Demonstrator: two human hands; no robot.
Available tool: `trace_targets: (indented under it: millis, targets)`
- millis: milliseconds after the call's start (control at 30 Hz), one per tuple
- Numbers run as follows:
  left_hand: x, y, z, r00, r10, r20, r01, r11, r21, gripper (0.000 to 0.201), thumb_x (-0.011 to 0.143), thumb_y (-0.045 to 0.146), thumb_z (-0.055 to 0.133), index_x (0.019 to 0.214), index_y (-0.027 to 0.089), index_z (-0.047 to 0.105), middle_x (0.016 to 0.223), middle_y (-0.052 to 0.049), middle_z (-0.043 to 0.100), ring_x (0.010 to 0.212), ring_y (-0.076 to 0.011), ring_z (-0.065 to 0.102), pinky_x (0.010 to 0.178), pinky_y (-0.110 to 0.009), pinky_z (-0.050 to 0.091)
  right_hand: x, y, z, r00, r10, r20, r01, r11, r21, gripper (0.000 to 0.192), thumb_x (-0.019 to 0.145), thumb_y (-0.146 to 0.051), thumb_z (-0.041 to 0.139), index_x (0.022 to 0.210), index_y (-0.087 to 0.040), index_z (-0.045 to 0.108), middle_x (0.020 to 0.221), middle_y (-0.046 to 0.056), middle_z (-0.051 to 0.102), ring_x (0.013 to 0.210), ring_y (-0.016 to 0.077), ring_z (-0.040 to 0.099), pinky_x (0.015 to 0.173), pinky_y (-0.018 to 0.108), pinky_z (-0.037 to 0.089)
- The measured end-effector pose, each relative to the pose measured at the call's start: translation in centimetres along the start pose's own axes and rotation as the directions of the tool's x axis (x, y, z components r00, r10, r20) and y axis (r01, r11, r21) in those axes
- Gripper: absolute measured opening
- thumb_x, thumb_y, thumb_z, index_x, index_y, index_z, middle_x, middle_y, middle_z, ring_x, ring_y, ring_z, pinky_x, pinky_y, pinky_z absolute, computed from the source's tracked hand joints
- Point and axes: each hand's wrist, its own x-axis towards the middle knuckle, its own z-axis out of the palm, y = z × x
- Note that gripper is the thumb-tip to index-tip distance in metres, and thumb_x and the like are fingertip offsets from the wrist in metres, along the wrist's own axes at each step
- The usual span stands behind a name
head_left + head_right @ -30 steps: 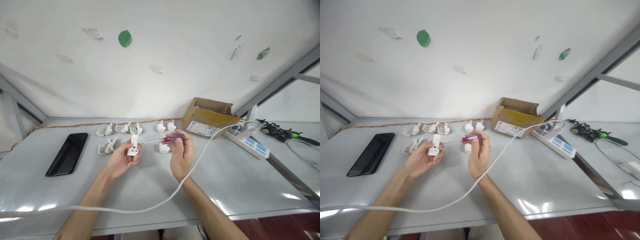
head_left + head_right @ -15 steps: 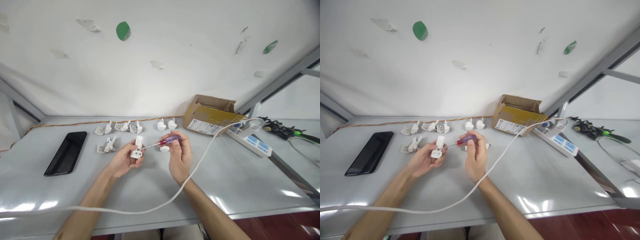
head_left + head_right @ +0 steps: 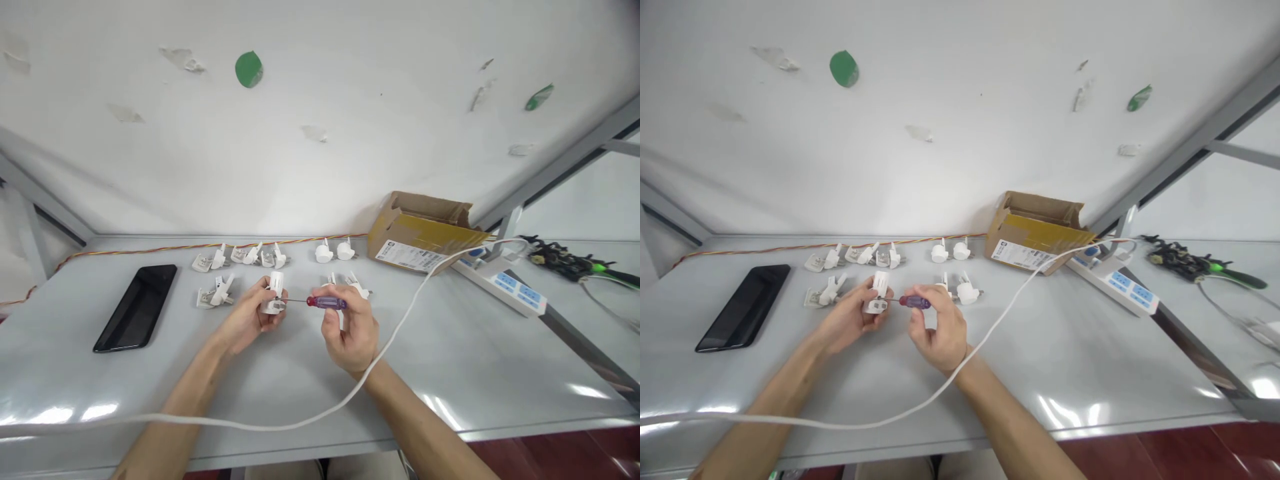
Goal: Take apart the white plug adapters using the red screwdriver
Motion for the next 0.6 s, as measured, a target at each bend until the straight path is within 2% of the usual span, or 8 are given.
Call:
trace_targets:
  millis: [133,267,367,433,500,600]
  targets:
    - [0.0,-0.2,0.0,1.000,0.019,-0.013,-0.018,0.999,0.043,0.009,0.082,0.025,0.052,0.087,0.021,0.046,0.086,0.002,0.054,0.053,-0.0071,0.049,0.045,-0.021,0.029,0.0,0.0,0.1,1.000,-0.004,-0.008,0.003,1.000,-0.030,0.040,0.087,-0.010,0.047,0.124,-0.024,0.043,0.095,0.007,0.067,0.085,0.0177,0.065,0.069,0.036,0.057]
    - [0.2,-0.7,-0.2,0.995,0.058,-0.077,-0.052,0.996,0.073,0.011,0.081,0.028,0.054,0.090,0.021,0.049,0.088,0.002,0.053,0.057,-0.0073,0.050,0.048,-0.021,0.033,0.0,0.0,0.3,1.000,0.018,-0.011,-0.019,1.000,-0.010,0.037,0.089,-0.012,0.046,0.124,-0.024,0.043,0.095,0.005,0.068,0.084,0.0158,0.065,0.069,0.033,0.057]
    - [0.5,-0.9,-0.5,0.986,0.108,-0.127,-0.089,0.985,0.145,0.018,0.082,0.032,0.054,0.097,0.022,0.053,0.083,0.002,0.051,0.057,-0.0079,0.049,0.047,-0.021,0.030,0.2,0.2,0.3,0.997,0.065,-0.046,-0.072,0.982,-0.173,0.017,0.090,-0.017,0.051,0.106,-0.023,0.052,0.084,0.002,0.068,0.074,0.0140,0.065,0.065,0.028,0.054]
    - [0.6,-0.9,-0.7,0.972,0.160,-0.172,-0.117,0.964,0.238,0.023,0.082,0.037,0.054,0.100,0.023,0.054,0.080,0.002,0.051,0.056,-0.0084,0.048,0.047,-0.021,0.029,0.4,0.5,0.3,0.994,0.106,-0.018,-0.107,0.955,-0.275,0.002,0.091,-0.022,0.053,0.092,-0.022,0.053,0.075,0.000,0.066,0.064,0.0125,0.064,0.058,0.024,0.051]
    - [0.7,-0.8,-0.8,0.938,0.256,-0.232,-0.154,0.911,0.382,0.026,0.081,0.041,0.056,0.099,0.023,0.053,0.083,0.001,0.054,0.059,-0.0098,0.049,0.050,-0.022,0.033,0.4,0.8,0.2,0.989,0.136,0.056,-0.110,0.939,-0.327,0.008,0.093,-0.025,0.051,0.086,-0.022,0.053,0.071,0.000,0.066,0.061,0.0124,0.063,0.054,0.023,0.048]
    - [0.5,-0.6,-0.9,0.841,0.457,-0.291,-0.200,0.762,0.616,0.028,0.080,0.043,0.058,0.100,0.023,0.053,0.096,-0.002,0.060,0.070,-0.0135,0.055,0.061,-0.025,0.040,0.3,1.2,0.1,0.965,0.195,0.175,-0.117,0.918,-0.380,0.014,0.095,-0.030,0.044,0.089,-0.021,0.054,0.077,0.003,0.069,0.064,0.0152,0.065,0.054,0.025,0.047]
